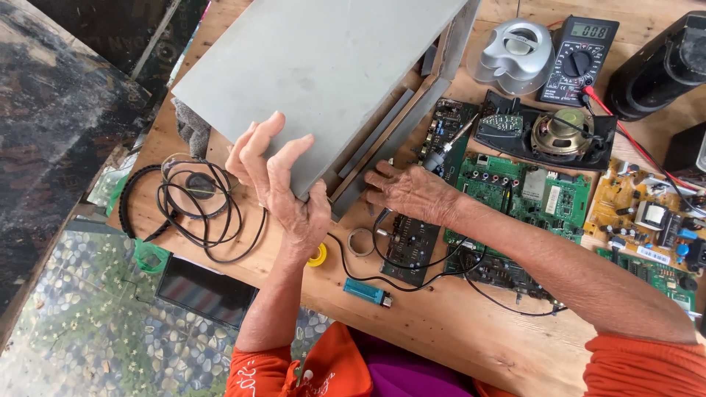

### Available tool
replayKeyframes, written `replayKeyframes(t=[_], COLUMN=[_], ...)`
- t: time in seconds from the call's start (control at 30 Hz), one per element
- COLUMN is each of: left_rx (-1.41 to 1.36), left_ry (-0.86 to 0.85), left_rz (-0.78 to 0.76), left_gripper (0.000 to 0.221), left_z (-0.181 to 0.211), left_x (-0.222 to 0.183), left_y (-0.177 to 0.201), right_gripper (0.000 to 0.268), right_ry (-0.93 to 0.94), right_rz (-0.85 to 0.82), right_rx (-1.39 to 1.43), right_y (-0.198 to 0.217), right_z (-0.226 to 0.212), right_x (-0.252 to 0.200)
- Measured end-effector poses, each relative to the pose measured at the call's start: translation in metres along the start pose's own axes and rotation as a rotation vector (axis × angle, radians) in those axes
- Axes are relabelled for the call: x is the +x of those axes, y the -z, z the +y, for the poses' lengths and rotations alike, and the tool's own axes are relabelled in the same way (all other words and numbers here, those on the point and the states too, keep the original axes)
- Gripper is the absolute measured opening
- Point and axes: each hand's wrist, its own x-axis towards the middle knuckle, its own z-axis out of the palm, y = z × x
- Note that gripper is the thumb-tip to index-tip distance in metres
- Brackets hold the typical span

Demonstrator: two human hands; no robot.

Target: The person is disassembling a speaker unit and soldering components on various circuit boards.

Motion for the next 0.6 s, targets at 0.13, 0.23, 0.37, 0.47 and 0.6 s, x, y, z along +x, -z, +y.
replayKeyframes(t=[0.13,0.23,0.37,0.47,0.6], left_rx=[-0.058,-0.066,-0.086,-0.125,-0.175], left_ry=[-0.024,-0.048,-0.022,0.049,0.127], left_rz=[0.033,0.074,0.112,0.108,0.144], left_gripper=[0.043,0.037,0.023,0.033,0.051], left_z=[-0.003,-0.004,-0.005,0.000,-0.001], left_x=[0.007,0.011,0.025,0.036,0.047], left_y=[-0.004,-0.006,-0.005,0.000,-0.004], right_gripper=[0.039,0.035,0.036,0.032,0.021], right_ry=[0.018,-0.008,0.003,-0.061,-0.450], right_rz=[0.063,0.130,0.313,0.470,0.530], right_rx=[0.014,0.060,0.120,0.209,0.434], right_y=[0.009,0.021,0.041,0.040,0.063], right_z=[0.003,0.005,0.004,0.003,0.020], right_x=[-0.006,-0.009,-0.010,-0.015,-0.025])
